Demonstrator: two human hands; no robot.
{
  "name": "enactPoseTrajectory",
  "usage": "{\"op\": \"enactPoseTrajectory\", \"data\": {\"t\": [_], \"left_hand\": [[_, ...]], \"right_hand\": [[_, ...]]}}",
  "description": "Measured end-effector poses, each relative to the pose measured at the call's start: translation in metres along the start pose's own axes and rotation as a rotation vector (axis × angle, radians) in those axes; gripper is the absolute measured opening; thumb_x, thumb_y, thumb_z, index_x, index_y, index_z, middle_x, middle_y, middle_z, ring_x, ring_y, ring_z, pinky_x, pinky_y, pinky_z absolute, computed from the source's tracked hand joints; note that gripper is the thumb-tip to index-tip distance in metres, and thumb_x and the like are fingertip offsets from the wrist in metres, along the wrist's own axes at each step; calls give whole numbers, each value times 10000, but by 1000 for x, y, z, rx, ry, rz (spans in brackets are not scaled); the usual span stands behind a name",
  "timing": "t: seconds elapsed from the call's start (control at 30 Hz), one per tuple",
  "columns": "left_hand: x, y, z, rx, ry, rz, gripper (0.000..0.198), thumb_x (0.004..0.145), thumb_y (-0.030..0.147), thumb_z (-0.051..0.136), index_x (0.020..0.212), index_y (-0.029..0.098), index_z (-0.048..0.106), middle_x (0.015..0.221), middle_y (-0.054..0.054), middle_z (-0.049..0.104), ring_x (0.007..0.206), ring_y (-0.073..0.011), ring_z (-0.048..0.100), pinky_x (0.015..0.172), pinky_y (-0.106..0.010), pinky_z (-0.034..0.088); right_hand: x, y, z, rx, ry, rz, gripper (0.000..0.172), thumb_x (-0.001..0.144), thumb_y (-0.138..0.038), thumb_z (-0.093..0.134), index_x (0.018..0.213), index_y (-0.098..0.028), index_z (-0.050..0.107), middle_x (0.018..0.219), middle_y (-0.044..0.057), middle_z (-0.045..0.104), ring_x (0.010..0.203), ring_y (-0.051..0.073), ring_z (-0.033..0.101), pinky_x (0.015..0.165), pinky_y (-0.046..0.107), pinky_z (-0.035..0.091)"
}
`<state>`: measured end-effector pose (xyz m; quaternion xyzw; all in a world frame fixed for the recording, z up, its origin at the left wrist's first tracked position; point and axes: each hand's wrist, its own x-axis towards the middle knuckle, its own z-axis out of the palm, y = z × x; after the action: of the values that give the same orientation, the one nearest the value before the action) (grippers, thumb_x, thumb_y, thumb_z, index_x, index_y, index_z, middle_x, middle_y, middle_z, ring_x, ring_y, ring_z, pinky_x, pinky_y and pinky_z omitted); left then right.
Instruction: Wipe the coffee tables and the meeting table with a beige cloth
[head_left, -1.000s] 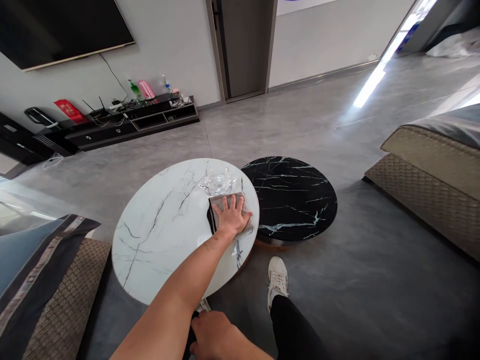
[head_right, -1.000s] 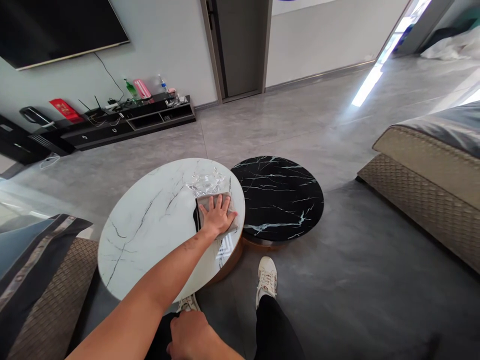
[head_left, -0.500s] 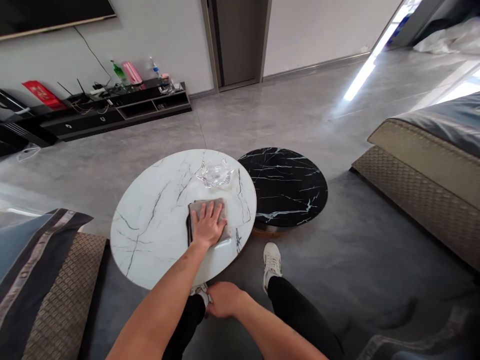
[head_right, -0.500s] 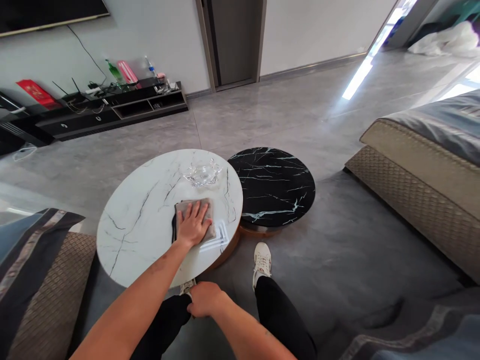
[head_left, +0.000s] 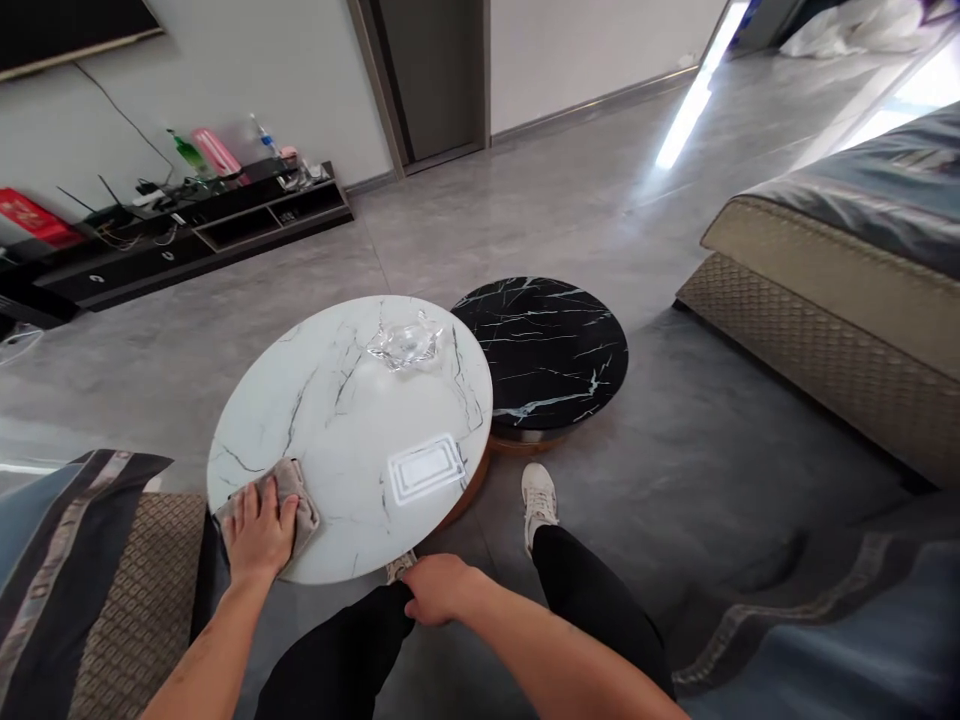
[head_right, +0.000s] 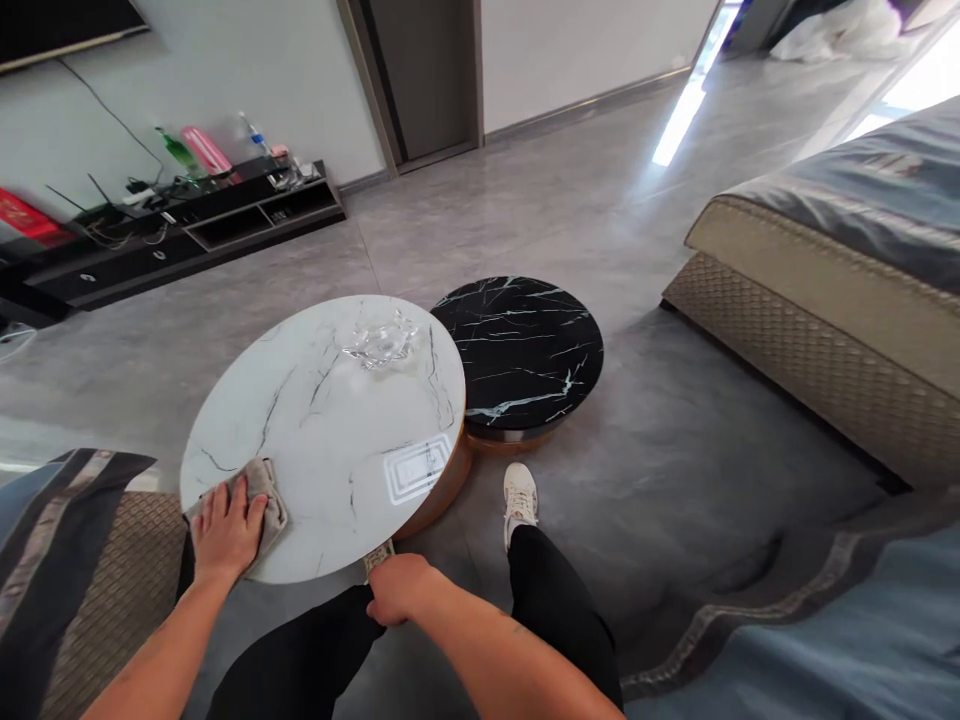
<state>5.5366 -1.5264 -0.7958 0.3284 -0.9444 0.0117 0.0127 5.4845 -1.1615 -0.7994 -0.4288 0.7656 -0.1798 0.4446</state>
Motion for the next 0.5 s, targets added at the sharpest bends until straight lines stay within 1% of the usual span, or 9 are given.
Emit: {"op": "enactPoseTrajectory", "data": {"t": [0.1, 0.17, 0.23, 0.27, 0.3, 0.37, 0.43, 0.5], "left_hand": [[-1, 12, 0, -19, 8, -70, 856, 1135, 602, 205, 1772, 46, 338, 1846, -281, 301, 1730, -448, 248, 1385, -671, 253], [2, 26, 0, -29, 4, -132, 888, 1132, 601, 200, 1769, -11, 291, 1840, -303, 297, 1727, -453, 257, 1386, -654, 272], [9, 51, -1, -34, -11, -168, 893, 1134, 581, 216, 1757, -55, 285, 1829, -323, 303, 1722, -473, 259, 1385, -654, 276], [13, 69, -1, -36, -18, -158, 886, 1135, 566, 236, 1747, -72, 296, 1823, -333, 309, 1719, -483, 259, 1384, -660, 274], [17, 93, -2, -39, -22, -125, 875, 1136, 549, 259, 1738, -83, 312, 1818, -340, 313, 1717, -490, 258, 1384, -666, 269], [22, 154, -3, -47, -17, 17, 853, 1133, 527, 326, 1729, -83, 340, 1814, -338, 324, 1717, -487, 262, 1386, -672, 264], [22, 227, -5, -71, -29, 183, 840, 1135, 531, 360, 1735, -58, 361, 1826, -312, 317, 1722, -480, 253, 1394, -670, 250], [18, 300, -9, -114, -62, 333, 834, 1142, 540, 373, 1751, -29, 357, 1848, -283, 282, 1738, -459, 224, 1416, -643, 215]], "right_hand": [[-1, 0, 2, 40, 26, -43, 442, 948, -434, 733, 1266, -146, 836, 1261, 262, 842, 1201, 473, 812, 908, 564, 705], [-3, 1, 6, 67, 42, -70, 436, 939, -437, 753, 1240, -135, 840, 1230, 276, 843, 1169, 495, 817, 885, 598, 709], [-6, 2, 9, 89, 54, -86, 447, 938, -454, 754, 1246, -141, 836, 1229, 276, 841, 1151, 498, 821, 873, 611, 711], [-8, 2, 10, 94, 54, -92, 458, 942, -460, 745, 1261, -143, 830, 1239, 275, 839, 1154, 496, 821, 877, 614, 710], [-10, 2, 10, 92, 49, -95, 471, 949, -461, 731, 1283, -142, 821, 1259, 275, 833, 1167, 493, 818, 889, 614, 708], [-13, 1, 9, 68, 24, -88, 507, 960, -456, 705, 1333, -125, 800, 1309, 284, 817, 1213, 490, 804, 929, 608, 701], [-13, 0, 7, 47, -7, -73, 528, 962, -446, 691, 1358, -111, 787, 1325, 287, 810, 1235, 484, 796, 953, 591, 694], [-11, -2, 3, 81, 8, -71, 501, 933, -428, 713, 1326, -133, 808, 1298, 266, 826, 1216, 470, 805, 954, 558, 690]]}}
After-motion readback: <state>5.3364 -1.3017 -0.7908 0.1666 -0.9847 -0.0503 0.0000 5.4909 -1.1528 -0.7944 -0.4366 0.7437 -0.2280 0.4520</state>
